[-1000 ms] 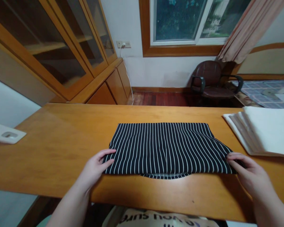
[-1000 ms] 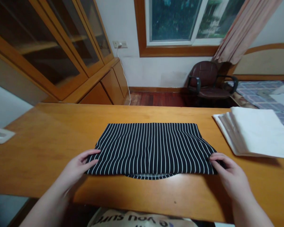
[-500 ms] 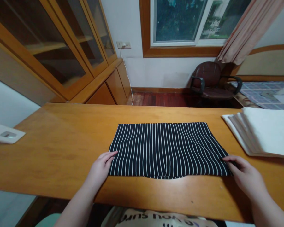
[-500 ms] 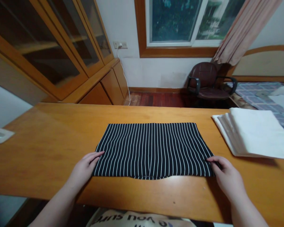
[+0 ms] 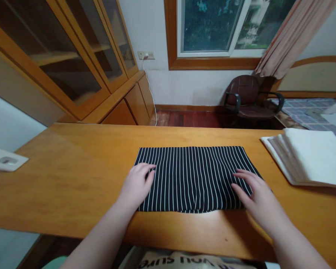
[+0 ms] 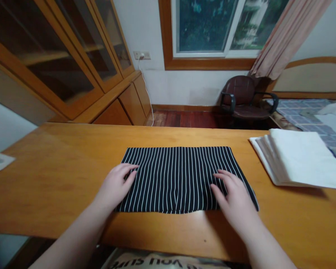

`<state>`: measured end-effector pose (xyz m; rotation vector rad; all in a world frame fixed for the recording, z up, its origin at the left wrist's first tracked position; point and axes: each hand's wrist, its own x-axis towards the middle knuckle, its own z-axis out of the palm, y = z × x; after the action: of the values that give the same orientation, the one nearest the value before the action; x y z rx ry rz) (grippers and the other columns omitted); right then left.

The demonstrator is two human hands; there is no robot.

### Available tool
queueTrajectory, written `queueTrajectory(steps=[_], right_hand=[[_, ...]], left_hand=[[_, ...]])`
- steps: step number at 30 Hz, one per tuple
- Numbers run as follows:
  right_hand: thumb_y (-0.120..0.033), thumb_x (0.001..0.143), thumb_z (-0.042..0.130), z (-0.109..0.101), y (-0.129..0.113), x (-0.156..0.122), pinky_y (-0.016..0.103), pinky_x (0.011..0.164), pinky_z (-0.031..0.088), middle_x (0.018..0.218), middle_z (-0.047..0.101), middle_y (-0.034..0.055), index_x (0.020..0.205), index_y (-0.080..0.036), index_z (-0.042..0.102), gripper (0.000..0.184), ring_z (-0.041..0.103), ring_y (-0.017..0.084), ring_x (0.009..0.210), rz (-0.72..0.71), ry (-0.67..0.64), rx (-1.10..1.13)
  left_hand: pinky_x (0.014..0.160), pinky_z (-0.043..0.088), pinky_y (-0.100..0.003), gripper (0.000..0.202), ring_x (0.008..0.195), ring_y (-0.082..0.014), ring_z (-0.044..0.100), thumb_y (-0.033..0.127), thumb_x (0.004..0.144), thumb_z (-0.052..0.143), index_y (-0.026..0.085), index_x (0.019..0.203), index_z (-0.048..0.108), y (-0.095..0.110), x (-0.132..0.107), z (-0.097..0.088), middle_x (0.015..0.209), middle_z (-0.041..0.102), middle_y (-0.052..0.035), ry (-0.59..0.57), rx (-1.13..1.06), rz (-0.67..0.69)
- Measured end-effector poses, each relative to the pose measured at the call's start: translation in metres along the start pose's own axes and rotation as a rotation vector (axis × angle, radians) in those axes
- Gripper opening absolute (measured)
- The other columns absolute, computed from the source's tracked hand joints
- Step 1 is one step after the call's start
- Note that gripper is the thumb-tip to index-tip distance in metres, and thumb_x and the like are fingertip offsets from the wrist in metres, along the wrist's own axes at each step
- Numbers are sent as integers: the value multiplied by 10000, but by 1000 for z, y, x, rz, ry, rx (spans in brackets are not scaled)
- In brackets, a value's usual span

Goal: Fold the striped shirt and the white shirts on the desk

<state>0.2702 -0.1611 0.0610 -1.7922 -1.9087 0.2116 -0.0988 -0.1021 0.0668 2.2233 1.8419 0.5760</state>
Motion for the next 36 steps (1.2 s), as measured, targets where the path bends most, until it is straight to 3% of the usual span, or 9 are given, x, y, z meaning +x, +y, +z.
queueTrajectory(steps=[3, 5, 9, 13, 19, 30, 36], right_hand=[[-453, 910, 423, 23, -63, 33, 468, 1085, 320, 1405, 471, 73, 1251, -232, 547, 426, 399, 245, 1312, -248, -163, 60], [-458, 927, 381, 51, -81, 59, 483, 1114, 260, 1465, 396, 81, 1350, -211, 473, 498, 332, 243, 1360, -298, -215, 55], [-482, 932, 347, 108, -67, 96, 516, 1111, 217, 1501, 313, 142, 1420, -141, 393, 597, 271, 285, 1387, -182, -280, -64], [-504, 945, 293, 132, -43, 101, 457, 1135, 169, 1495, 329, 123, 1440, -134, 367, 622, 268, 255, 1391, -187, -282, -163], [-604, 915, 271, 125, -19, 105, 510, 1121, 149, 1524, 282, 83, 1458, -211, 338, 673, 227, 276, 1402, -26, -254, -263], [-618, 907, 212, 73, 82, 88, 483, 1123, 182, 1543, 236, 85, 1484, -188, 274, 723, 204, 257, 1411, 195, -232, -426], [-611, 905, 201, 64, 102, 78, 525, 1110, 194, 1536, 248, 108, 1484, -166, 268, 733, 214, 273, 1406, 248, -221, -414]], left_hand=[[1066, 338, -412, 372, 1258, -229, 445, 325, 915, 412, 228, 1234, 577, 47, 31, 25, 1356, 521, -42, -85, 0, 221], [1113, 270, -418, 439, 1350, -236, 340, 306, 911, 419, 192, 1327, 497, 66, 50, 52, 1460, 412, -62, -156, 19, 266], [1158, 153, -443, 534, 1406, -249, 234, 288, 912, 379, 127, 1421, 367, 68, 73, 103, 1507, 329, -101, -238, 108, 221], [1149, 146, -469, 543, 1409, -245, 230, 392, 934, 333, 208, 1446, 333, 51, 77, 120, 1517, 314, -63, -220, 154, 192], [1135, 158, -485, 580, 1407, -277, 229, 497, 927, 344, 244, 1449, 327, 35, 81, 114, 1527, 290, -72, -195, 170, 105], [1136, 156, -487, 633, 1421, -271, 191, 566, 925, 282, 236, 1466, 296, -34, 76, 85, 1536, 257, -87, -188, 219, 14], [1122, 188, -514, 656, 1417, -314, 182, 535, 920, 306, 176, 1470, 290, -54, 65, 74, 1528, 257, -130, -144, 246, -101]])
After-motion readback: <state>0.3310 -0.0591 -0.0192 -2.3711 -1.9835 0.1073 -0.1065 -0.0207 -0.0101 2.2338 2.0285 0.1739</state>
